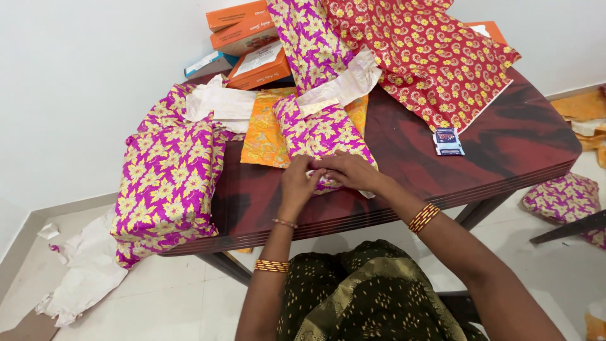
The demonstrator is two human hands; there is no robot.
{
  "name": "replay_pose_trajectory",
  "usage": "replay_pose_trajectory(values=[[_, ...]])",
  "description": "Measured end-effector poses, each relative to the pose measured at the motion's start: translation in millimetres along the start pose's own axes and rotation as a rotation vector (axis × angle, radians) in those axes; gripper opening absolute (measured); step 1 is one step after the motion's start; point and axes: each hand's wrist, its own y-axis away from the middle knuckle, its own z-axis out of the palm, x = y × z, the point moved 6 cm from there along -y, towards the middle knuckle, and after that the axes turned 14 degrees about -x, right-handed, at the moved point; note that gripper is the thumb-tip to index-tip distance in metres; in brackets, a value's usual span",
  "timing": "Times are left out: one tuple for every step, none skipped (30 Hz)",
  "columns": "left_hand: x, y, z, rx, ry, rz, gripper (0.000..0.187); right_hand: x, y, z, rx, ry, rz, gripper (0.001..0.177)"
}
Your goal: The person wraps a small rectangular box using patterned fabric and white tissue paper. They place the box on the paper, fold the fabric around it, and secure it with tape. The process is repeated for multiple boxes.
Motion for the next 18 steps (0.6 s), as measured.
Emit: replay_pose_trajectory(values=[[8, -1, 0, 0.022, -0.048, 0.038, 0.033, 4, 1, -2, 0.015, -0.052, 0.071, 0.047], [15, -1, 0, 0.003, -0.083, 0.037, 0.035, 4, 4, -5, 0.043, -0.147, 0.075, 0.051], [22, -3, 0, -0.017, -0.119, 0.039, 0.038, 4, 6, -11, 0.075, -0.242, 0.079, 0.055], [28, -5, 0, -0.037, -0.155, 0.041, 0.042, 3, 9, -16, 0.107, -0.336, 0.084, 0.059], [33, -6, 1, -0.055, -0.196, 0.04, 0.039, -4, 13, -23, 0.105, -0.214, 0.025, 0.06], [38, -6, 2, -0.073, -0.237, 0.038, 0.035, -9, 19, -34, 0.102, -0.092, -0.033, 0.06], [40, -8, 3, -0.089, -0.279, 0.038, 0.033, -16, 24, -43, 0.099, 0.031, -0.093, 0.061], [41, -10, 4, -0.09, -0.289, 0.03, 0.026, -21, 34, -49, 0.101, 0.016, -0.127, 0.067], [40, -12, 5, -0.091, -0.297, 0.021, 0.019, -26, 50, -55, 0.103, 0.002, -0.161, 0.074], [38, -12, 7, -0.092, -0.306, 0.013, 0.012, -32, 65, -60, 0.104, -0.013, -0.195, 0.081], [36, -14, 8, -0.088, -0.3, 0.021, 0.011, -38, 78, -63, 0.089, 0.061, -0.191, 0.089], [33, -16, 9, -0.084, -0.294, 0.03, 0.01, -43, 91, -66, 0.074, 0.135, -0.188, 0.096], [31, -17, 11, -0.081, -0.288, 0.039, 0.009, -47, 100, -67, 0.059, 0.208, -0.183, 0.104], [29, -19, 13, -0.075, -0.299, 0.046, 0.009, -47, 105, -66, 0.05, 0.213, -0.155, 0.102], [26, -21, 15, -0.069, -0.307, 0.051, 0.009, -47, 109, -64, 0.038, 0.216, -0.126, 0.1], [24, -21, 16, -0.063, -0.316, 0.056, 0.009, -44, 111, -61, 0.025, 0.22, -0.097, 0.098], [22, -22, 17, -0.062, -0.312, 0.061, 0.009, -44, 110, -60, 0.045, 0.277, -0.13, 0.089], [20, -23, 17, -0.06, -0.308, 0.067, 0.009, -42, 106, -57, 0.064, 0.334, -0.162, 0.08]])
